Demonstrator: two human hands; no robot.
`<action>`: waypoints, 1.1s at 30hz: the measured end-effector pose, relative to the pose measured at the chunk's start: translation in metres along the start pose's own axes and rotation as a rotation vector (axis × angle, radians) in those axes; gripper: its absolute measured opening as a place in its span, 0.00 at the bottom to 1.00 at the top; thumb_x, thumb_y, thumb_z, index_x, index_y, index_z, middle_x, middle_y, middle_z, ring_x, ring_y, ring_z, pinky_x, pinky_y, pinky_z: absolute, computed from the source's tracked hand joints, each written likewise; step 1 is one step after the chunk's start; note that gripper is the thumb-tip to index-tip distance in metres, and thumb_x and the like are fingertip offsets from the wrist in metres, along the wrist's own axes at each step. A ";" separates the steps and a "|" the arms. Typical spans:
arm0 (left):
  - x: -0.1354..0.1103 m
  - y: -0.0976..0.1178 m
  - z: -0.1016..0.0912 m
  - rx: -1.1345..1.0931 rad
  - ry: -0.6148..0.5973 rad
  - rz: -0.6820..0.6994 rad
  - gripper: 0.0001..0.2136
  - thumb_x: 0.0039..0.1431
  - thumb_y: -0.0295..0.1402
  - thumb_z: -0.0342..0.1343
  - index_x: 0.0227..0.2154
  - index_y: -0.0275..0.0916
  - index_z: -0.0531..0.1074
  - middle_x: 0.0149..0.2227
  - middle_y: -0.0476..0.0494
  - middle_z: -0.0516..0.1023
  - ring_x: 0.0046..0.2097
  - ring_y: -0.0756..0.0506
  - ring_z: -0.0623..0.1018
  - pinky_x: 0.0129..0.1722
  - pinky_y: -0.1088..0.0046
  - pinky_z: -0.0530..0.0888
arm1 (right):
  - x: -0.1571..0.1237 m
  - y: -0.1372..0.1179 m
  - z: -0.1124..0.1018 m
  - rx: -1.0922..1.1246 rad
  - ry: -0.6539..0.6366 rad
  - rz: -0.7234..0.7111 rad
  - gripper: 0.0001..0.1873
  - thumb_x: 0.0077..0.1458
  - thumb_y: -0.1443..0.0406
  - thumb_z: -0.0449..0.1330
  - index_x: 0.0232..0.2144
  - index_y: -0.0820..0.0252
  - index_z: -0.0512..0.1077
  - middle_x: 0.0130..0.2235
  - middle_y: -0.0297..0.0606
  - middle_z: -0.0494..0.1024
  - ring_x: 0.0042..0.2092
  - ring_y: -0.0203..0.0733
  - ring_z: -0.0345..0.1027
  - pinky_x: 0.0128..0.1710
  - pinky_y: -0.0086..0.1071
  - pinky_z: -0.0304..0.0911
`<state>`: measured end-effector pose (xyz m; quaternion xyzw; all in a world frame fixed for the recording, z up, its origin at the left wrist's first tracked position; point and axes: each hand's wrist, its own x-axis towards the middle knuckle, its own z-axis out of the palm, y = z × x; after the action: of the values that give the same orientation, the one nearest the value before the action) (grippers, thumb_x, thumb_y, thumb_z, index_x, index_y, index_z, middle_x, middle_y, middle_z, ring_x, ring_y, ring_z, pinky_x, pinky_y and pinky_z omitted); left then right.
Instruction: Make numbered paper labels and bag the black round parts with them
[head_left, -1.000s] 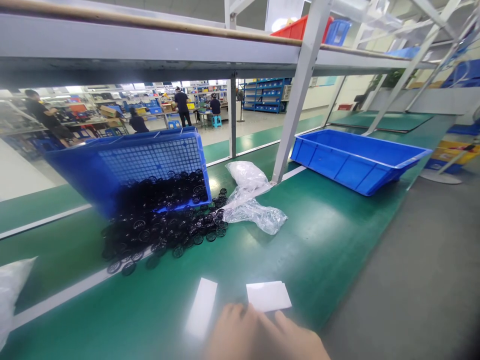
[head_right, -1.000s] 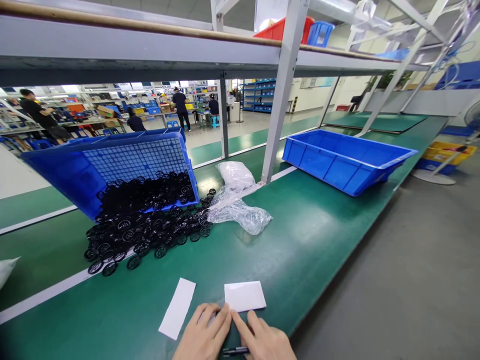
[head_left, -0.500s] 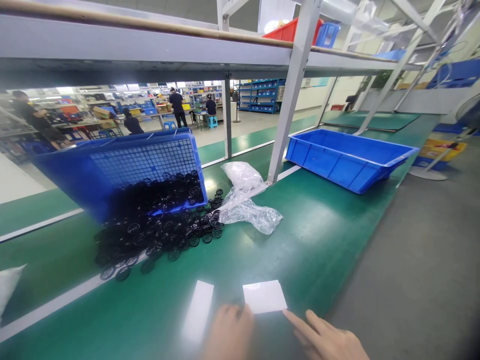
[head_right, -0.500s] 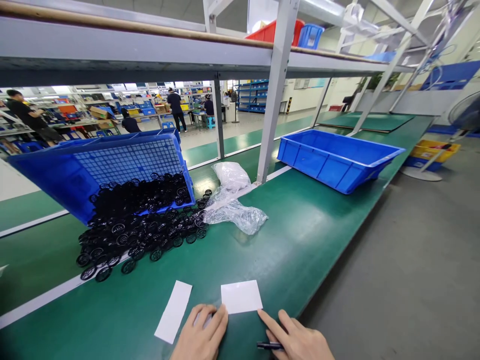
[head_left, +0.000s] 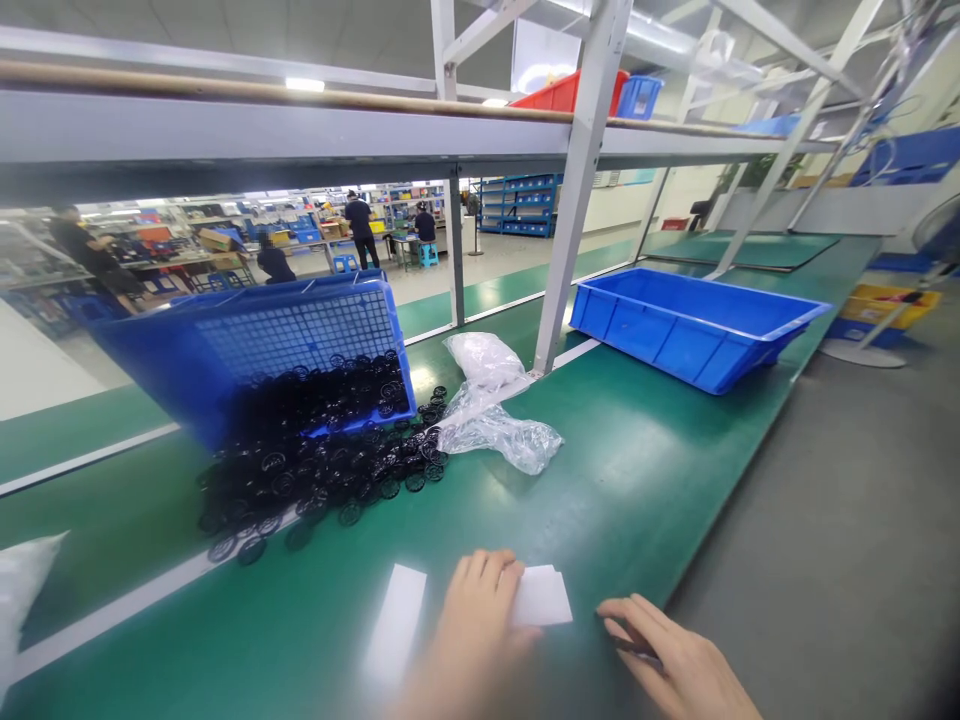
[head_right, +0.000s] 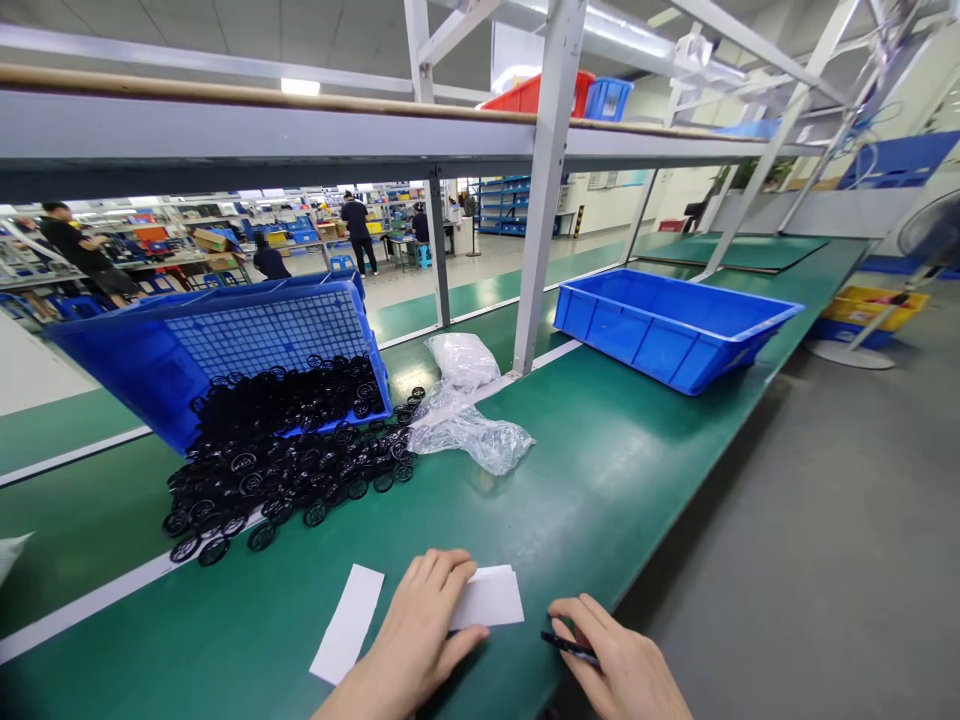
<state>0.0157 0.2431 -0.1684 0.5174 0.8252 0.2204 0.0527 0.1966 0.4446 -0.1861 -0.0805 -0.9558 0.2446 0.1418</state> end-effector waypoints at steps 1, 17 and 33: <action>0.009 0.008 -0.008 -0.060 -0.050 -0.014 0.30 0.49 0.37 0.71 0.53 0.39 0.67 0.56 0.39 0.72 0.53 0.36 0.69 0.52 0.55 0.69 | 0.002 -0.001 -0.001 0.022 -0.006 0.015 0.08 0.66 0.66 0.49 0.43 0.49 0.67 0.36 0.30 0.73 0.32 0.34 0.71 0.33 0.23 0.67; 0.016 0.029 -0.075 -1.511 0.015 -0.224 0.24 0.52 0.51 0.66 0.33 0.39 0.61 0.31 0.51 0.71 0.28 0.54 0.67 0.29 0.77 0.61 | 0.082 -0.062 -0.058 0.525 -0.150 -0.041 0.14 0.67 0.51 0.54 0.51 0.43 0.71 0.61 0.34 0.67 0.32 0.36 0.60 0.35 0.33 0.61; 0.001 0.026 -0.104 -1.009 -0.069 -0.183 0.07 0.56 0.36 0.60 0.31 0.37 0.75 0.30 0.50 0.72 0.31 0.52 0.65 0.30 0.73 0.58 | 0.102 -0.111 -0.096 0.291 -0.482 -0.070 0.08 0.67 0.58 0.55 0.36 0.50 0.71 0.34 0.28 0.71 0.37 0.38 0.61 0.38 0.29 0.53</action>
<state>0.0037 0.2214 -0.0637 0.3600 0.6560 0.5685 0.3419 0.1201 0.4144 -0.0271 0.0342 -0.9190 0.3862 -0.0711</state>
